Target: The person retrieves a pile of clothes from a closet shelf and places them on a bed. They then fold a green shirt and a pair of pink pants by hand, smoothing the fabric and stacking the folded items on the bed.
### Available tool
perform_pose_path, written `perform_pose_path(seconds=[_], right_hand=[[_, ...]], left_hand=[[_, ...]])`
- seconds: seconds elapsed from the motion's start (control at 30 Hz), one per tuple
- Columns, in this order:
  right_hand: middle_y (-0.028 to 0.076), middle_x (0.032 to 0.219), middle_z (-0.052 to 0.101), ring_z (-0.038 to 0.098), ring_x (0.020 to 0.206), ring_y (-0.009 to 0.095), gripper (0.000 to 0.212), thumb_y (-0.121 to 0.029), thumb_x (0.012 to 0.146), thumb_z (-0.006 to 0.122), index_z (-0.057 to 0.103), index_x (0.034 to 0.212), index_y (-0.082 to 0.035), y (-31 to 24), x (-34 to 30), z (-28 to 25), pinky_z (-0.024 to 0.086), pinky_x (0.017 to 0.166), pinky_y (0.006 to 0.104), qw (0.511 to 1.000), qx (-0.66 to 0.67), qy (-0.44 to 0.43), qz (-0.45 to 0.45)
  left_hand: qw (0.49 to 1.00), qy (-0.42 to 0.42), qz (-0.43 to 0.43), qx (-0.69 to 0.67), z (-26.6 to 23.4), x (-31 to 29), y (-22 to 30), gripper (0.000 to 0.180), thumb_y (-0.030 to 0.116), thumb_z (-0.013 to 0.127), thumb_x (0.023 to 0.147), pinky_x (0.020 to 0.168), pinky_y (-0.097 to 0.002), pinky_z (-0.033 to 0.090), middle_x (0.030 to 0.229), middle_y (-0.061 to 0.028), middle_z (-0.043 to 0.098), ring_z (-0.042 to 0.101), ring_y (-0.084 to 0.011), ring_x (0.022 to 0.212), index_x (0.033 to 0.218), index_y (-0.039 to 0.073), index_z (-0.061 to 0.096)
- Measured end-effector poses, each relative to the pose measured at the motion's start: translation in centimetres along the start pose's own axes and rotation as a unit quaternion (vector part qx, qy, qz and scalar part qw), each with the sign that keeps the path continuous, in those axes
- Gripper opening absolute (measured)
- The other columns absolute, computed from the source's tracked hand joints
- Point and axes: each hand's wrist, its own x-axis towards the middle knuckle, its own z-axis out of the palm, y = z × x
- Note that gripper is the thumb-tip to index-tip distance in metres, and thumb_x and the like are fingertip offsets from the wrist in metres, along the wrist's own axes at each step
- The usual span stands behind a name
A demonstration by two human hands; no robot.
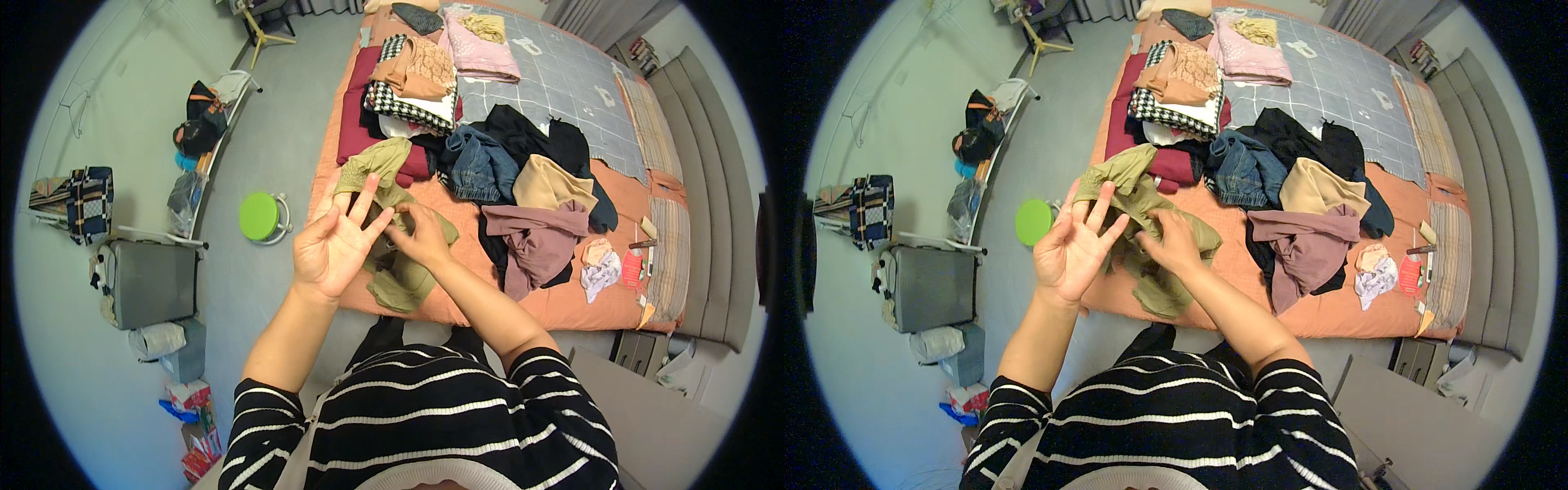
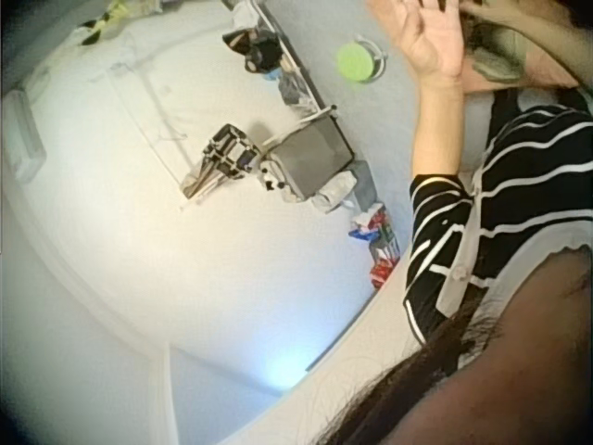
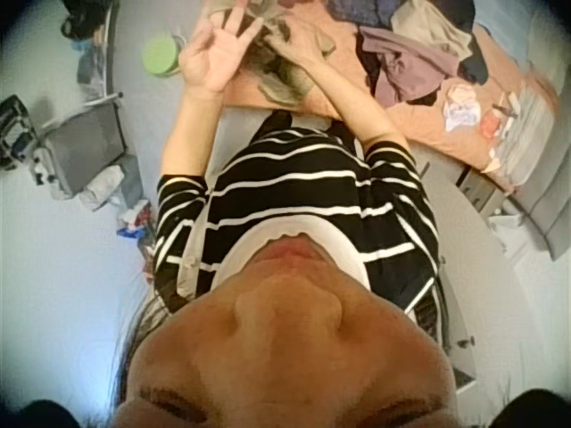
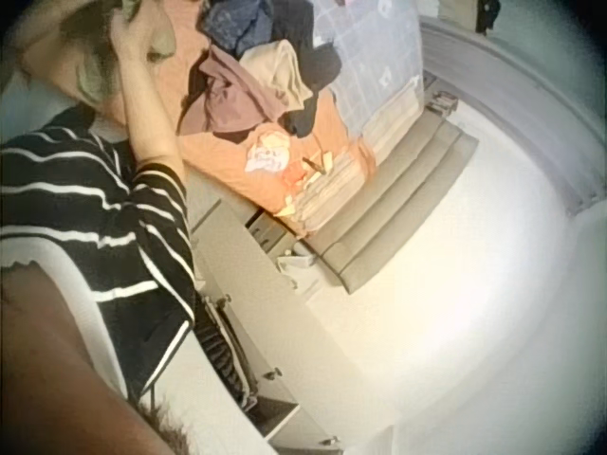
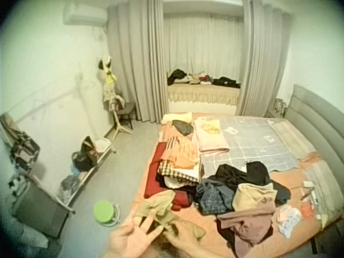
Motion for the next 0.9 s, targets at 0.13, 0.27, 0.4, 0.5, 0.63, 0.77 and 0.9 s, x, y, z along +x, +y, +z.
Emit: perform_pose_path(seconds=[0.13, 0.27, 0.4, 0.5, 0.63, 0.77, 0.9], right_hand=[[0.015, 0.083, 0.062, 0.061, 0.079, 0.033, 0.017, -0.016, 0.078, 0.062, 0.061, 0.089, -0.003, 1.2, 3.2, -2.7, 0.048, 0.07, 0.0402, 0.982, -0.035, 0.175, 0.061], [0.015, 0.079, 0.062, 0.062, 0.071, 0.031, 0.013, -0.012, 0.078, 0.06, 0.062, 0.088, -0.003, -6.0, 6.3, -9.7, 0.049, 0.064, 0.0376, 0.971, -0.088, 0.217, -0.053], [0.015, 0.078, 0.064, 0.064, 0.07, 0.027, 0.016, -0.01, 0.078, 0.06, 0.065, 0.091, -0.002, -12.9, 6.0, -14.1, 0.05, 0.064, 0.0335, 0.974, -0.097, 0.165, -0.118], [0.014, 0.078, 0.065, 0.065, 0.069, 0.024, 0.017, -0.009, 0.078, 0.061, 0.066, 0.092, -0.002, -16.5, 4.0, -16.7, 0.05, 0.063, 0.0315, 0.978, -0.082, 0.123, -0.145], [0.013, 0.078, 0.066, 0.064, 0.067, 0.021, 0.016, -0.009, 0.078, 0.06, 0.066, 0.091, -0.001, -19.8, 2.3, -18.6, 0.051, 0.062, 0.0302, 0.967, -0.055, 0.136, -0.21], [0.012, 0.079, 0.066, 0.064, 0.067, 0.018, 0.016, -0.007, 0.078, 0.059, 0.066, 0.091, 0.0, -19.5, -0.1, -24.2, 0.05, 0.062, 0.0276, 0.948, -0.072, 0.224, -0.216], [0.015, 0.079, 0.063, 0.062, 0.074, 0.032, 0.018, -0.01, 0.071, 0.057, 0.066, 0.084, -0.003, -12.6, -3.6, -28.0, 0.05, 0.068, 0.0402, 0.938, -0.32, 0.086, -0.106]], left_hand=[[0.995, 0.007, 0.001, 0.097, -1.7, -0.4, 3.6, 0.071, 0.005, 0.054, 0.088, 0.105, -0.0537, 0.033, 0.149, -0.0119, 0.028, 0.032, -0.0289, 0.135, 0.146, 0.007, 0.014], [0.852, 0.045, -0.139, 0.502, -5.0, -2.7, 5.0, 0.071, 0.004, 0.053, 0.089, 0.091, -0.0349, 0.047, 0.144, -0.0139, 0.036, 0.056, -0.0233, 0.113, 0.147, 0.004, 0.013], [0.677, -0.155, -0.369, 0.618, -3.1, -4.9, 5.7, 0.071, 0.011, 0.068, 0.08, 0.079, -0.0275, 0.049, 0.122, -0.0135, 0.059, 0.062, -0.0151, 0.093, 0.141, -0.001, 0.033], [0.505, -0.095, -0.041, 0.857, 2.8, -3.8, 5.4, 0.072, 0.019, 0.074, 0.072, 0.088, -0.0337, 0.047, 0.107, -0.0129, 0.064, 0.063, -0.0217, 0.091, 0.134, 0.002, 0.043], [0.429, -0.176, 0.302, 0.833, 0.6, -0.4, 1.4, 0.037, 0.012, 0.067, 0.069, 0.101, -0.0463, 0.036, 0.084, -0.0069, 0.065, 0.061, -0.0307, 0.091, 0.106, 0.011, 0.064], [0.649, -0.058, 0.281, 0.705, 1.6, -0.8, 0.8, 0.021, 0.0, 0.055, 0.073, 0.076, -0.0293, 0.048, 0.075, -0.0072, 0.063, 0.06, -0.0114, 0.076, 0.092, 0.005, 0.063], [0.619, -0.025, 0.319, 0.717, 7.2, -4.8, 1.7, 0.009, -0.002, 0.053, 0.073, 0.054, -0.0259, 0.041, 0.06, -0.0095, 0.055, 0.046, -0.0055, 0.059, 0.08, -0.001, 0.06]])
